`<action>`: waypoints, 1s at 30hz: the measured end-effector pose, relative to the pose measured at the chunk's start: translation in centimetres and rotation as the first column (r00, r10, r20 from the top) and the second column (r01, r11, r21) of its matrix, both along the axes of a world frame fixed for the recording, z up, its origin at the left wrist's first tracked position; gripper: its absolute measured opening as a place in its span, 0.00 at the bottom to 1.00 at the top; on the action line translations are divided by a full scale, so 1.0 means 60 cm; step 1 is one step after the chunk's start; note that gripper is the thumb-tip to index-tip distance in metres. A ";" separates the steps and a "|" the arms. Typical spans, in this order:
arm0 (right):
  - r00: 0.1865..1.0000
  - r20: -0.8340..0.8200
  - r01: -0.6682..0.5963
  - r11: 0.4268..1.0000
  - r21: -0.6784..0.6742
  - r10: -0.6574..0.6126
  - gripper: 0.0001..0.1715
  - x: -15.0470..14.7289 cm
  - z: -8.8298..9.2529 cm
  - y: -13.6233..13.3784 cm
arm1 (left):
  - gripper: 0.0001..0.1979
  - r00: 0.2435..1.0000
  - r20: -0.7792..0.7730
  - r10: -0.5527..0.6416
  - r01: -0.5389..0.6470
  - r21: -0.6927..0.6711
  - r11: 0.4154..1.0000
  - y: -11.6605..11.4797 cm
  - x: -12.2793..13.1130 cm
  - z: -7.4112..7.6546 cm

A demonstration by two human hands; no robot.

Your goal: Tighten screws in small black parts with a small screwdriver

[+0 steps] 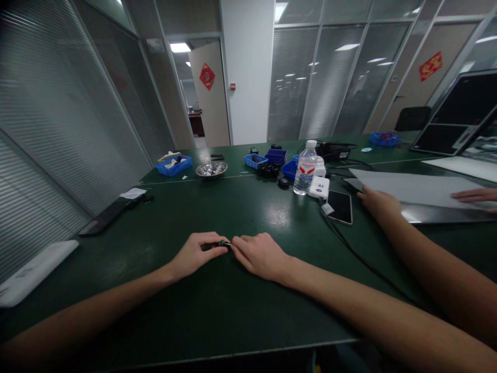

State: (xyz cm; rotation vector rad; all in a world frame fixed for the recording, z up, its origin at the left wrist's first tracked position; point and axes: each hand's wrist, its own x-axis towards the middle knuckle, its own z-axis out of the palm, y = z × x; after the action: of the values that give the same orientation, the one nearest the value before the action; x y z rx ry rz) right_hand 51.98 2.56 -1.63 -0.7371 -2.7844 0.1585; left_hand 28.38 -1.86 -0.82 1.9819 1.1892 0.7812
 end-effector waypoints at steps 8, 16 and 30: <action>0.999 0.027 -0.030 0.998 0.056 0.029 0.17 0.004 -0.001 0.001 | 0.15 0.997 -0.072 -0.031 0.033 0.026 0.999 0.000 -0.001 -0.007; 0.997 0.060 -0.059 0.993 0.100 0.053 0.16 0.004 -0.005 0.000 | 0.10 0.969 -0.197 -0.148 0.178 0.145 0.973 -0.006 0.012 -0.005; 0.997 0.070 -0.044 0.994 0.096 0.038 0.17 0.003 0.002 -0.003 | 0.16 0.964 -0.240 -0.116 0.176 0.244 0.954 -0.009 0.017 -0.008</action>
State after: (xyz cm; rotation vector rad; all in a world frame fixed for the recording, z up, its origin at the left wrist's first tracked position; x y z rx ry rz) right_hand 52.14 2.40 -1.54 -0.6740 -2.8496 0.0055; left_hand 29.39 -2.39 -1.31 2.4018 1.0902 0.6819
